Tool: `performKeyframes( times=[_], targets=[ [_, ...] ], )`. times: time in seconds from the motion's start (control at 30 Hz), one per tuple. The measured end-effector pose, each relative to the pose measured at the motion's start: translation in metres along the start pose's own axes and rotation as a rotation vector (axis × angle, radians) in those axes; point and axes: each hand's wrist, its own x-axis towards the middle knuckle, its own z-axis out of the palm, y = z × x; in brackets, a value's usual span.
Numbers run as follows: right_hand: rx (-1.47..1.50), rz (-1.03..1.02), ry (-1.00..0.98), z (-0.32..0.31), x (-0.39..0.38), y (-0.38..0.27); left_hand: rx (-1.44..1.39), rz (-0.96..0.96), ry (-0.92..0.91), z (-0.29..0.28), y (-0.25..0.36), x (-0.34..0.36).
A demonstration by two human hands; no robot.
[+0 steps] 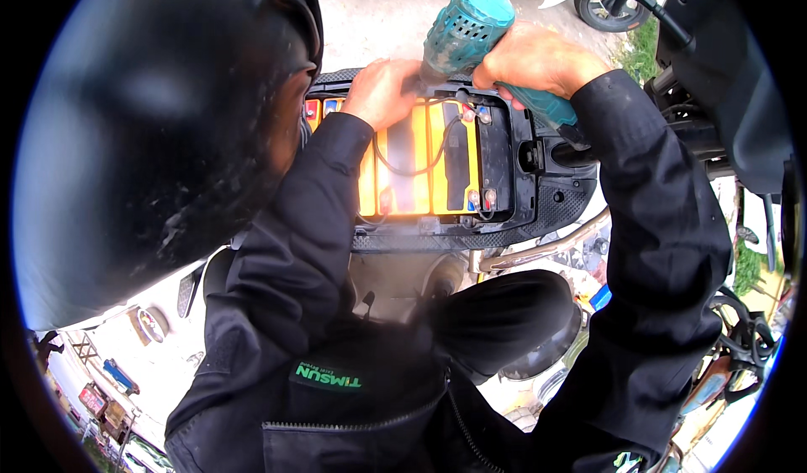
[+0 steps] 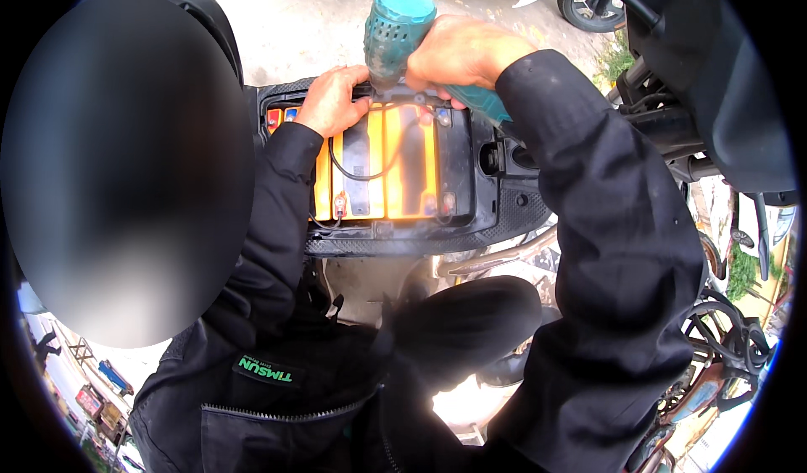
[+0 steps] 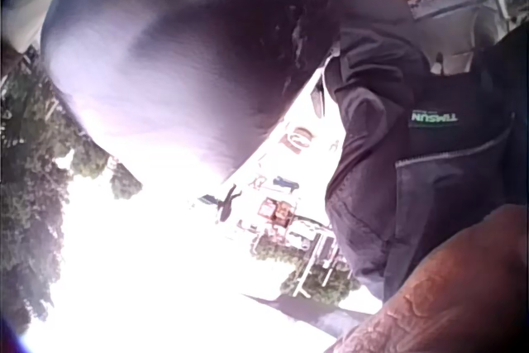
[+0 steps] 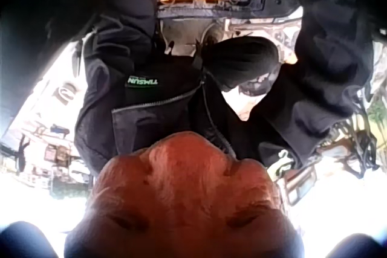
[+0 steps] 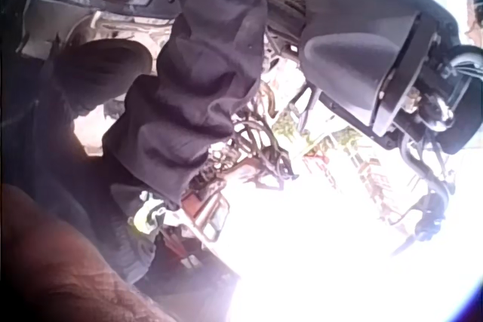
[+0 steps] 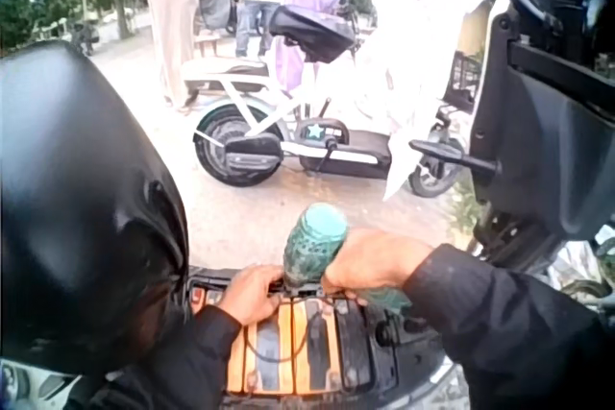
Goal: The person opens the seat of a white scooter to access the battery compartment. They use a cordless drill to remove and install screws on the floorboard and battery cover, working on the scooter's internal components.
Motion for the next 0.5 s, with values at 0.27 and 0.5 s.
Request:
performKeyframes(
  times=[0.27, 0.5],
  targets=[
    [0.071, 0.004, -0.024, 0.002, 0.008, 0.009, -0.032, 0.05, 0.007, 0.009, -0.014, 0.0],
    [0.061, 0.002, -0.05, -0.003, 0.01, 0.004, -0.982, -0.023, 0.233, -0.003, 0.0, 0.015]
  ],
)
